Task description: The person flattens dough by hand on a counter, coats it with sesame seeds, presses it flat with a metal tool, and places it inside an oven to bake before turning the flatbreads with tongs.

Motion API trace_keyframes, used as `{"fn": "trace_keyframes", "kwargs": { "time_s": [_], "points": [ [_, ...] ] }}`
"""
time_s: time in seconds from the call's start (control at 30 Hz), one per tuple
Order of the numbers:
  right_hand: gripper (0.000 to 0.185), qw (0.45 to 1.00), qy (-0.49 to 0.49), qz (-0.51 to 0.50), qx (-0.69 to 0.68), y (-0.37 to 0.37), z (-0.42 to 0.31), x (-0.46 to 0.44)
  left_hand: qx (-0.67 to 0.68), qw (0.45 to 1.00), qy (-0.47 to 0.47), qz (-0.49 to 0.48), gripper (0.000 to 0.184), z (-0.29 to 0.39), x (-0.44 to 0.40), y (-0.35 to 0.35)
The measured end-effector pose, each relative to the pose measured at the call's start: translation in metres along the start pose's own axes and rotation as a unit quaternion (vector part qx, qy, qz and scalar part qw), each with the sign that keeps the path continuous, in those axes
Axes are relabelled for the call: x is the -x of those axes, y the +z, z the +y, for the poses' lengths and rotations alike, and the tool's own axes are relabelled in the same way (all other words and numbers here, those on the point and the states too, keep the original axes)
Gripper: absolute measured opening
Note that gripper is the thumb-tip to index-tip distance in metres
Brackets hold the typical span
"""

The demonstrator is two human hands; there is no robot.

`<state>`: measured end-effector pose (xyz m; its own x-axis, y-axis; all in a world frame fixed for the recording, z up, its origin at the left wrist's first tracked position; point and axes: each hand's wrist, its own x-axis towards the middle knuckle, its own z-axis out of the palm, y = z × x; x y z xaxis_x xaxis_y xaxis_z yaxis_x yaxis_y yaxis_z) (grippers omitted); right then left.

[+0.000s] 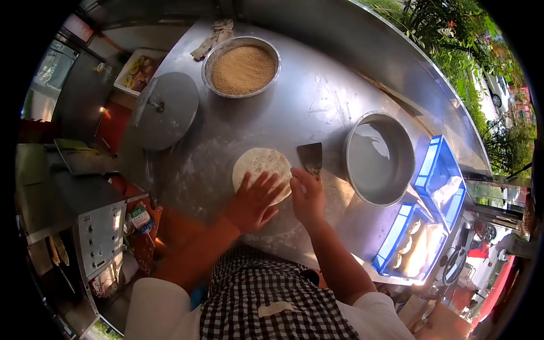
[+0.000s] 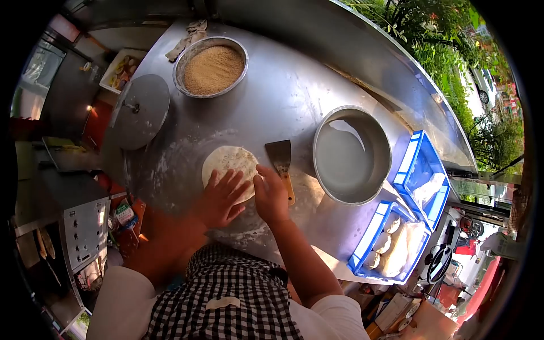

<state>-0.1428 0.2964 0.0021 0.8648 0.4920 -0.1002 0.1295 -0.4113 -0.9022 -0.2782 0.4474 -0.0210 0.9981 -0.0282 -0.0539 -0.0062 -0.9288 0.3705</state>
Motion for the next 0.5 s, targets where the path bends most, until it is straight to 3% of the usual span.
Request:
{"fn": "trace_keyframes", "kwargs": {
  "time_s": [0.07,0.17,0.2,0.27,0.37,0.47,0.5],
  "points": [
    [0.030,1.000,-0.001,0.002,-0.003,0.001,-0.008,0.004,0.025,0.999,0.033,-0.015,0.078,0.008,0.007,0.011],
    [0.031,0.991,0.061,-0.023,-0.116,0.014,0.001,-0.001,0.005,0.999,0.052,-0.005,0.079,-0.001,0.000,0.011],
    [0.033,0.968,0.125,-0.034,-0.215,0.015,-0.008,0.006,0.031,0.998,0.044,-0.033,0.079,0.007,0.010,0.009],
    [0.035,0.885,0.232,-0.046,-0.402,0.014,-0.029,-0.002,0.024,0.999,0.015,0.029,0.079,-0.001,0.011,-0.010],
    [0.042,0.811,0.285,-0.093,-0.503,0.025,-0.004,-0.003,0.020,0.996,-0.048,0.071,0.081,-0.027,0.020,-0.010],
    [0.046,0.799,0.403,-0.056,-0.444,0.034,0.004,-0.017,-0.009,0.994,-0.070,0.085,0.085,-0.051,0.011,-0.017],
    [0.048,0.816,0.386,-0.069,-0.425,0.034,0.004,-0.017,-0.005,0.994,-0.058,0.097,0.086,-0.051,0.001,-0.028]
  ]
}}
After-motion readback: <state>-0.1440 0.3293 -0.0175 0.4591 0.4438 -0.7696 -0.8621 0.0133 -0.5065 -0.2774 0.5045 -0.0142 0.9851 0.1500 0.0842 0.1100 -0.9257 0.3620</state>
